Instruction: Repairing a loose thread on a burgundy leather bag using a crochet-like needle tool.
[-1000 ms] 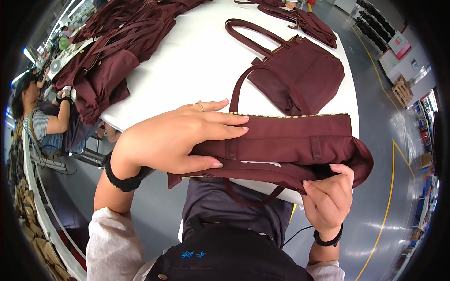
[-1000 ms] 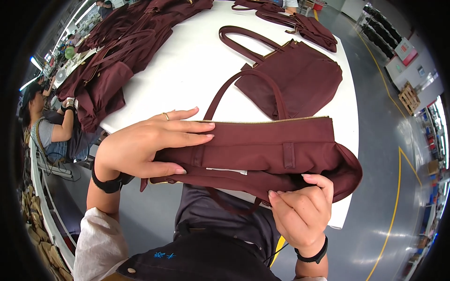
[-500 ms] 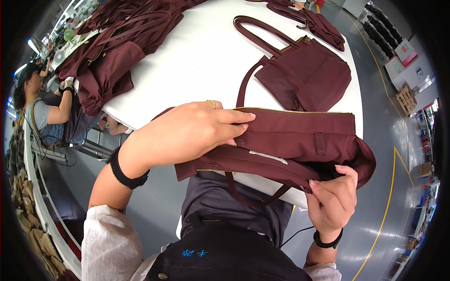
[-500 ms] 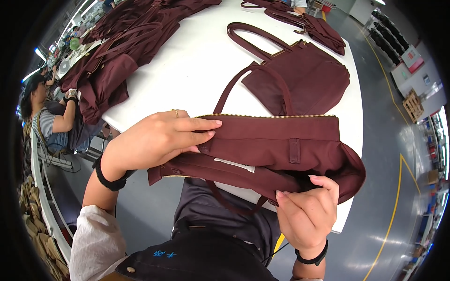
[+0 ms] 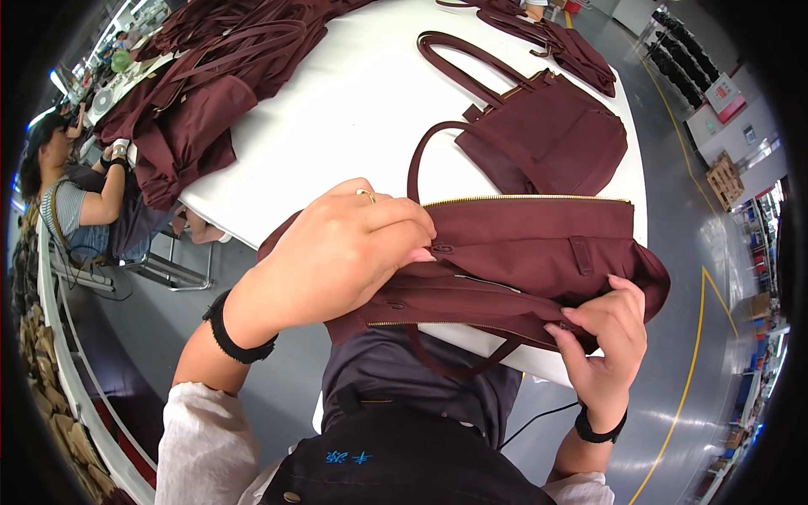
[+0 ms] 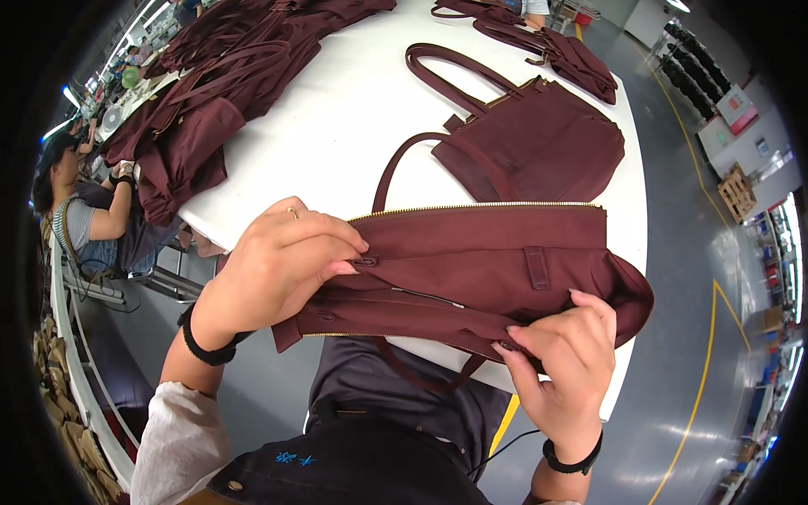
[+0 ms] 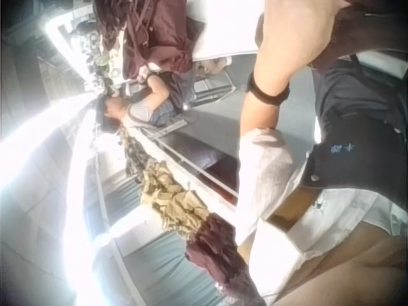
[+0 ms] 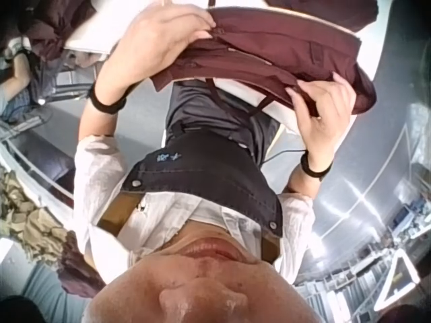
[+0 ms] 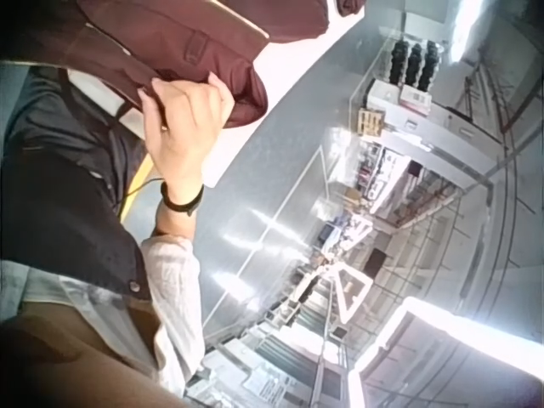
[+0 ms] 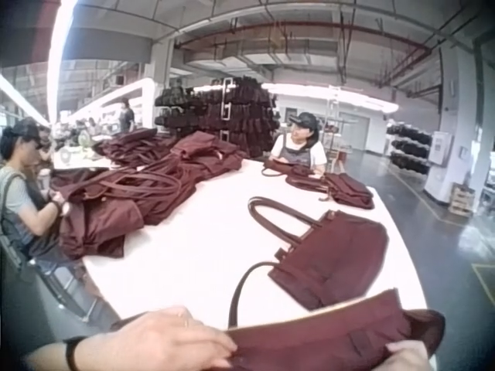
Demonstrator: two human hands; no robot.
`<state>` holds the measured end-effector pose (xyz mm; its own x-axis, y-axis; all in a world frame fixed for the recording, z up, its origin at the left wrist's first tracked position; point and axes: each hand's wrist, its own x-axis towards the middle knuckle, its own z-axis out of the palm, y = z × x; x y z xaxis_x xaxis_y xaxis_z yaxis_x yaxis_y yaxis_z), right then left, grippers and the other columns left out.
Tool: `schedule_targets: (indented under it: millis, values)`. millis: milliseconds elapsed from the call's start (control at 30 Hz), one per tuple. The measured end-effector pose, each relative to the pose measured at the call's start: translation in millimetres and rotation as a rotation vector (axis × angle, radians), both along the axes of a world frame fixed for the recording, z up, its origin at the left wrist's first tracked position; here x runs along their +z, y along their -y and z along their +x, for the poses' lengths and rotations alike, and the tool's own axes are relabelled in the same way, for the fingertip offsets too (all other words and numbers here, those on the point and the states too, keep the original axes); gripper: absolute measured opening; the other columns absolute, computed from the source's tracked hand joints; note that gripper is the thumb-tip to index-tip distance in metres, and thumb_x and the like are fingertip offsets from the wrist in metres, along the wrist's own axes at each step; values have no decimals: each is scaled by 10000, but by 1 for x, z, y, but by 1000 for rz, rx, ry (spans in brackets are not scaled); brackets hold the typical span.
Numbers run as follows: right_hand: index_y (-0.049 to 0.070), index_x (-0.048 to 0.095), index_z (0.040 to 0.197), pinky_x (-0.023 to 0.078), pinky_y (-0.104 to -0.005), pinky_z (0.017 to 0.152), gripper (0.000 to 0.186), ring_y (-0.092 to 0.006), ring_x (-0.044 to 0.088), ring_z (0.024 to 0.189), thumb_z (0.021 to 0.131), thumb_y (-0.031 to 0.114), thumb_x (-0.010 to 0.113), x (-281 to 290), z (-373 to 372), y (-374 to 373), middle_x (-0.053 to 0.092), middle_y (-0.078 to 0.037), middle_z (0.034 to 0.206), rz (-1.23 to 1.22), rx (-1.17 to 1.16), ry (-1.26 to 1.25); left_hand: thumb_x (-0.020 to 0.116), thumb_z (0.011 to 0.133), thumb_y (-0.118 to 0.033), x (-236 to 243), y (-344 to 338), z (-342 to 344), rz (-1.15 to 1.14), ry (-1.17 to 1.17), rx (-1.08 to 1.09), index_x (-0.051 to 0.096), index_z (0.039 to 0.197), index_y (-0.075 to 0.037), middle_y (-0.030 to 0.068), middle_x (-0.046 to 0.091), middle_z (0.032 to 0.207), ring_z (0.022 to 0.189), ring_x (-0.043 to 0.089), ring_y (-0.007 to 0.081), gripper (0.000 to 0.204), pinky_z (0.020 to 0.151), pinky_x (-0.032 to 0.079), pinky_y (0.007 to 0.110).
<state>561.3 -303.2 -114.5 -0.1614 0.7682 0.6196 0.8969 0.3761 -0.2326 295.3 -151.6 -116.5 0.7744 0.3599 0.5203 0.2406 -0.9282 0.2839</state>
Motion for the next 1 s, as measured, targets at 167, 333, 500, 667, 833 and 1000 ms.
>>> schedule_targets:
  millis: [167, 333, 500, 667, 833, 1000]
  values:
    - [42, 687, 877, 464, -421, 824, 293, -242, 580, 728, 606, 42, 797, 25, -13, -3, 647, -61, 802, -137, 10, -97, 736, 774, -84, 0, 6, 3, 4, 40, 40, 657, 832, -42, 42, 697, 940, 706, 613, 198, 107, 683, 435, 328]
    - [4, 695, 962, 469, -328, 648, 306, -255, 600, 724, 663, 8, 761, 32, -50, -14, 662, -112, 846, -155, 91, -338, 745, 753, -89, -2, 16, 12, 79, 48, 56, 654, 824, -42, 38, 688, 916, 674, 594, 194, 125, 666, 428, 322]
    - [-13, 685, 958, 465, -327, 606, 207, -252, 583, 692, 755, -3, 722, 13, -70, -45, 628, -100, 815, -176, 41, -372, 765, 704, -102, -3, 24, 13, 159, 58, 81, 663, 838, -36, 33, 679, 921, 681, 598, 179, 180, 657, 426, 313]
    - [15, 720, 872, 440, -302, 577, 124, -207, 573, 675, 750, 5, 736, 10, -70, -51, 597, -63, 753, -249, 60, -422, 766, 699, -104, -7, 25, 13, 169, 121, 61, 663, 841, -29, 37, 673, 927, 706, 613, 173, 191, 660, 427, 315]
    - [2, 720, 845, 439, -289, 570, 102, -196, 579, 661, 743, -7, 724, 9, -69, -54, 604, -70, 733, -281, 70, -486, 766, 697, -104, -8, 24, 13, 169, 115, 57, 659, 839, -26, 42, 665, 925, 729, 626, 175, 194, 664, 429, 321]
    - [-14, 717, 839, 438, -264, 559, 100, -163, 584, 638, 742, -28, 698, 7, -65, -57, 620, -78, 733, -288, 107, -513, 762, 698, -103, -10, 23, 15, 163, 110, 52, 656, 835, -25, 46, 662, 922, 732, 626, 177, 190, 664, 429, 321]
